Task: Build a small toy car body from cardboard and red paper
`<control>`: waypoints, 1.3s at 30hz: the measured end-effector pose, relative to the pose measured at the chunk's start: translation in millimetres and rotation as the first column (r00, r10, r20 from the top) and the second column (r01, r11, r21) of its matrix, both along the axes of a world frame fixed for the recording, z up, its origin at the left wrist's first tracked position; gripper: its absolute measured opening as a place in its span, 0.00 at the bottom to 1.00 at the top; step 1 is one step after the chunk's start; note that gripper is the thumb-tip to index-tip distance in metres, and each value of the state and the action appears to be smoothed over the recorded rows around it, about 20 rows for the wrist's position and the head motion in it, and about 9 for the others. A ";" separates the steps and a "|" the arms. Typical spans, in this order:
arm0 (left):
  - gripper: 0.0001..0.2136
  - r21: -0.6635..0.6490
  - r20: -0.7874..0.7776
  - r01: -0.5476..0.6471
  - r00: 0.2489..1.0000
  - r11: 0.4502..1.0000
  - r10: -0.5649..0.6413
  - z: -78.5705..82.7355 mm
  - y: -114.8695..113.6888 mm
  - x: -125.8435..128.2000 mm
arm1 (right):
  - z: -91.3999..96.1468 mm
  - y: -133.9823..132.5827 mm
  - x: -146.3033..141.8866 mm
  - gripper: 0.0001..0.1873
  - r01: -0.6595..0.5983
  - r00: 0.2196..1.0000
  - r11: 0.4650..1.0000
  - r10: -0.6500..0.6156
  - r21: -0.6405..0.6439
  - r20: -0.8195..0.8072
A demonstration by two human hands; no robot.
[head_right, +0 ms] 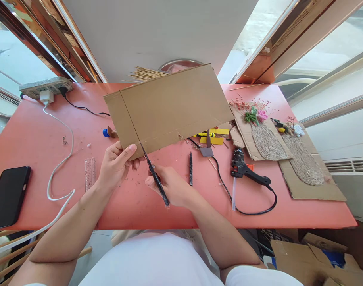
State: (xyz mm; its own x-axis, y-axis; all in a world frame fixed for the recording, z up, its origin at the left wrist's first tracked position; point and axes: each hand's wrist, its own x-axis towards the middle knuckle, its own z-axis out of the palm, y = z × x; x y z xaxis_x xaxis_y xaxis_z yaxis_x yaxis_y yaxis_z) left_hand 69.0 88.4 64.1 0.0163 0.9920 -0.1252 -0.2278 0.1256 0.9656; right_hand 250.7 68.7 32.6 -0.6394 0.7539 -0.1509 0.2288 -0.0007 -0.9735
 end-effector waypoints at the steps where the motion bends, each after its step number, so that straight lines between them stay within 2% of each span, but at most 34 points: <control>1: 0.24 -0.002 0.003 0.000 1.000 1.000 0.000 0.2 -0.1 0.0 | -0.3 0.0 -0.2 0.45 0.000 1.000 1.000 0.000 0.000 -0.001; 16: 0.26 -0.012 0.063 0.002 0.998 1.000 -0.001 -0.5 -0.1 1.1 | 0.9 -2.0 -0.6 0.46 -0.007 0.999 1.000 0.007 0.007 0.035; 24: 0.26 -0.031 0.002 0.008 1.000 0.999 -0.008 1.1 0.7 0.7 | 1.0 -1.6 0.0 0.45 -0.012 1.000 1.000 0.012 0.010 0.013; 32: 0.25 -0.015 0.043 0.043 0.998 0.999 -0.042 -2.0 0.5 -0.4 | -6.2 -2.1 -1.8 0.45 0.014 1.000 1.000 -0.014 0.014 -0.009; 39: 0.27 -0.016 0.033 0.028 0.999 0.999 -0.028 1.7 0.5 0.0 | -8.8 -2.2 -2.9 0.47 0.028 0.999 1.000 -0.028 0.001 0.032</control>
State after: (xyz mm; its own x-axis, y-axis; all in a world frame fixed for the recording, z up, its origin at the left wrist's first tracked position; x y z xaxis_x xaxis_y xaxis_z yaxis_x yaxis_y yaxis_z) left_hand 69.1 88.9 65.8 0.0484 0.9890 -0.1401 -0.2553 0.1478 0.9555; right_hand 247.8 66.5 23.9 -0.6126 0.7718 -0.1704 0.2599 -0.0070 -0.9656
